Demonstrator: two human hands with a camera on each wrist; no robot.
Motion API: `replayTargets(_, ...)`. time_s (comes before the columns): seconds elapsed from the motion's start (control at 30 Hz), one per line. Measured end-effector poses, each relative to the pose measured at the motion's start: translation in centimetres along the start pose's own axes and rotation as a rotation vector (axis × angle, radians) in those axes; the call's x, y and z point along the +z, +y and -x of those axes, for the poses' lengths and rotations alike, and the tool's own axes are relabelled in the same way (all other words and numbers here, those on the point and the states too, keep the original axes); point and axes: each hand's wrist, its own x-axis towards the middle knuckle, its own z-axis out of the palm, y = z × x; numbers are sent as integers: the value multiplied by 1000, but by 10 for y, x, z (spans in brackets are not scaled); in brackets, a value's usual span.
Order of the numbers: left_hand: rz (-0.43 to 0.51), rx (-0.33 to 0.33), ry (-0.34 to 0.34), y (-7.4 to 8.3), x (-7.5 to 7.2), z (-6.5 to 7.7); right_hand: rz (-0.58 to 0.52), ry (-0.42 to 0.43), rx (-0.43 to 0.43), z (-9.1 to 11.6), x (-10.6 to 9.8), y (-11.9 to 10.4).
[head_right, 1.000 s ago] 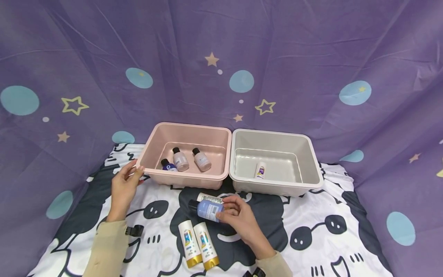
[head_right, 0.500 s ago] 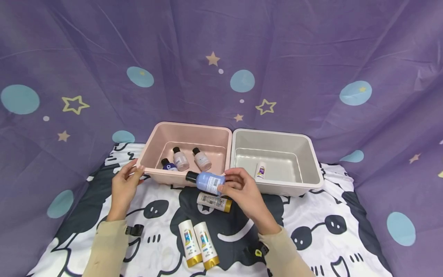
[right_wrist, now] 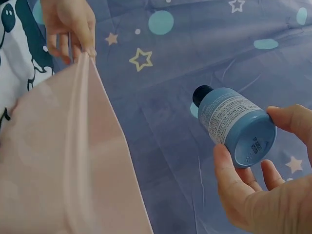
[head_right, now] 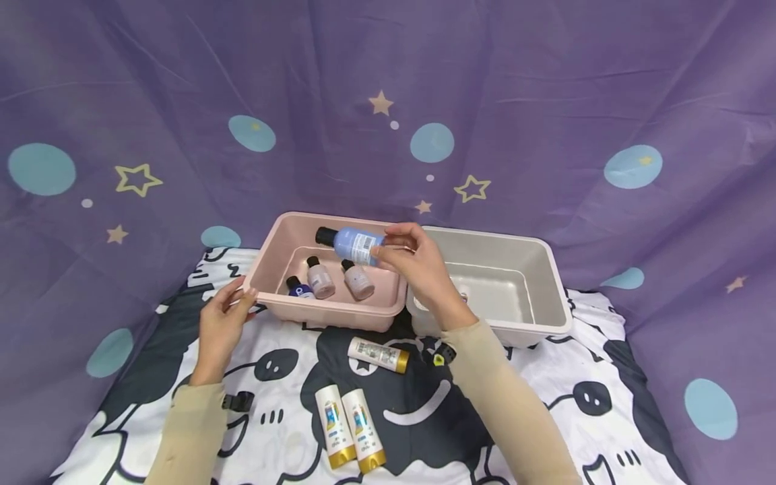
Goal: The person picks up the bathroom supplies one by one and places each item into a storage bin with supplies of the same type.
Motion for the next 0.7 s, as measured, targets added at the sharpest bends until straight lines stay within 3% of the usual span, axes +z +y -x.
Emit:
replayTargets(0.33,5,13,0,-2,1,-1,-67,-18,62,-68,8,2)
replayTargets(0.7,8,6,2,-3,1,-2,108,27,161,-117,12,37)
